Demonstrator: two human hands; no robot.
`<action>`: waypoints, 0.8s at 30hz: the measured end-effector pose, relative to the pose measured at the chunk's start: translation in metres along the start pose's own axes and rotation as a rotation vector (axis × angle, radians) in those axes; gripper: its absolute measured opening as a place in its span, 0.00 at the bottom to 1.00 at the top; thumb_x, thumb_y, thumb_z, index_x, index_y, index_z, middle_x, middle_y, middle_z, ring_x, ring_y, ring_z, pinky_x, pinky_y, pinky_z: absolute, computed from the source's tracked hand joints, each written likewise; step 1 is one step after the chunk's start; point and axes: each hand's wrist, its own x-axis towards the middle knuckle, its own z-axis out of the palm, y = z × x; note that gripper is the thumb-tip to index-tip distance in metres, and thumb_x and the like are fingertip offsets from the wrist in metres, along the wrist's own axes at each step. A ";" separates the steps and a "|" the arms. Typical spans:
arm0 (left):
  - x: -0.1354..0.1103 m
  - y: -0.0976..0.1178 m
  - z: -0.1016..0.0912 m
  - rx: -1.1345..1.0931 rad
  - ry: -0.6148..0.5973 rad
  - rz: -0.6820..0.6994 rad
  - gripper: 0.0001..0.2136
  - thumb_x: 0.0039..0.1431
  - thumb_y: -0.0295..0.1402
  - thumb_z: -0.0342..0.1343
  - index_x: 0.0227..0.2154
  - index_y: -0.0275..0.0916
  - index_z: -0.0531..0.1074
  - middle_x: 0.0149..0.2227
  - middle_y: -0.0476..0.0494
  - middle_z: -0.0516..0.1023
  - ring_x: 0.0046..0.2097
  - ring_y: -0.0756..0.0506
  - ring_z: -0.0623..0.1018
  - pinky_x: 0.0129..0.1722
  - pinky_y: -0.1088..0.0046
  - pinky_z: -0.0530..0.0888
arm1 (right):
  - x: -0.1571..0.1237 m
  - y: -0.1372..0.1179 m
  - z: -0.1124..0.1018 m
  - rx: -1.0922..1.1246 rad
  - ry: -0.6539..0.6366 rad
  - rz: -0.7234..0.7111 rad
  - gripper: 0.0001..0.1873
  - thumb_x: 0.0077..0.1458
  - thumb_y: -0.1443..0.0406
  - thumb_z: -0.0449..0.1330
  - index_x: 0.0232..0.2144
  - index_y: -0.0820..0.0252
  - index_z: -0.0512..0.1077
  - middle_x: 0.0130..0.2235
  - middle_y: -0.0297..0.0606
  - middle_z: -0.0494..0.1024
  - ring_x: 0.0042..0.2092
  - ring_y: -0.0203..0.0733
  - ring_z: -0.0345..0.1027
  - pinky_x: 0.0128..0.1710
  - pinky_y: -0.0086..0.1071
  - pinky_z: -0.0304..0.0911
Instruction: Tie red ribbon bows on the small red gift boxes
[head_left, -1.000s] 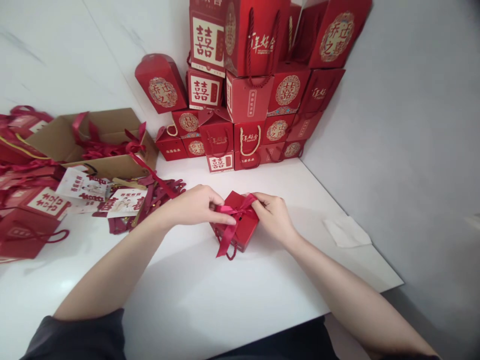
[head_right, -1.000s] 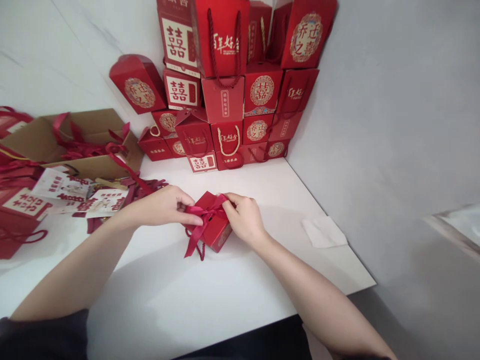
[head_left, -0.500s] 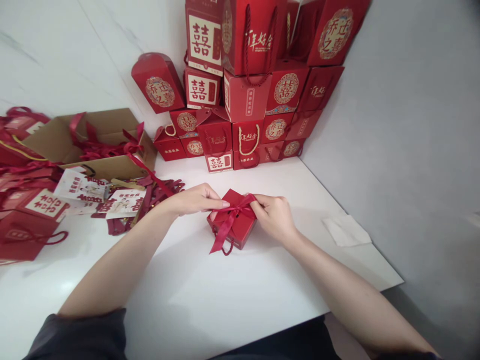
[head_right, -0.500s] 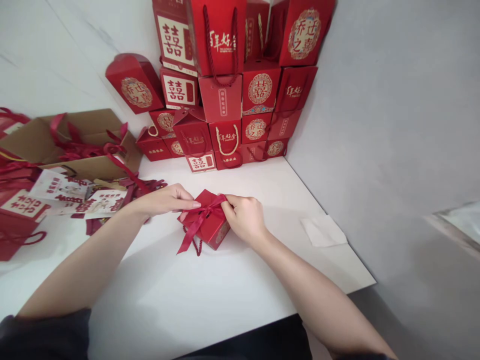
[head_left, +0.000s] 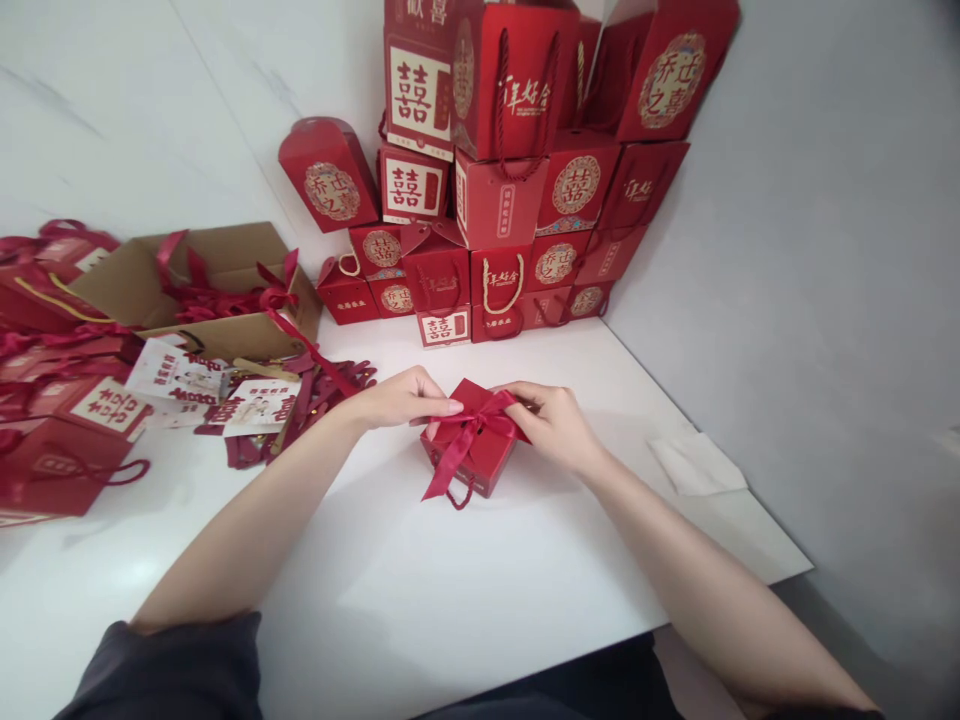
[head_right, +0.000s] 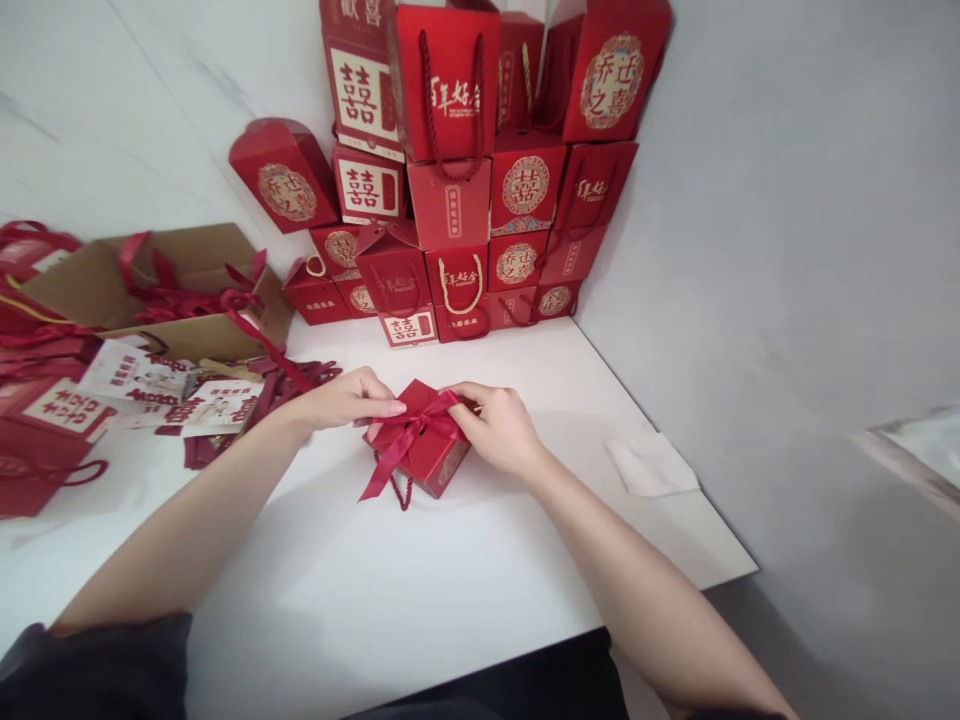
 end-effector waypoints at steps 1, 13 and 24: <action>-0.001 0.002 0.001 0.016 0.007 -0.005 0.21 0.57 0.44 0.56 0.16 0.32 0.74 0.14 0.47 0.69 0.19 0.54 0.64 0.20 0.77 0.59 | 0.001 -0.002 -0.007 0.055 -0.070 -0.048 0.13 0.59 0.60 0.53 0.43 0.55 0.73 0.43 0.37 0.79 0.44 0.42 0.73 0.44 0.32 0.66; -0.001 0.007 0.005 0.103 0.048 0.035 0.23 0.58 0.45 0.54 0.15 0.32 0.71 0.14 0.48 0.68 0.18 0.55 0.61 0.20 0.78 0.58 | -0.005 -0.017 -0.016 -0.293 0.018 -0.406 0.03 0.58 0.65 0.57 0.34 0.55 0.71 0.56 0.42 0.69 0.59 0.49 0.58 0.58 0.48 0.54; -0.001 0.006 0.010 0.110 0.116 0.137 0.23 0.58 0.42 0.55 0.12 0.33 0.69 0.12 0.47 0.67 0.17 0.56 0.62 0.18 0.79 0.58 | -0.004 -0.019 -0.018 -0.123 -0.132 -0.270 0.18 0.64 0.63 0.49 0.23 0.58 0.69 0.61 0.39 0.65 0.66 0.45 0.49 0.62 0.47 0.52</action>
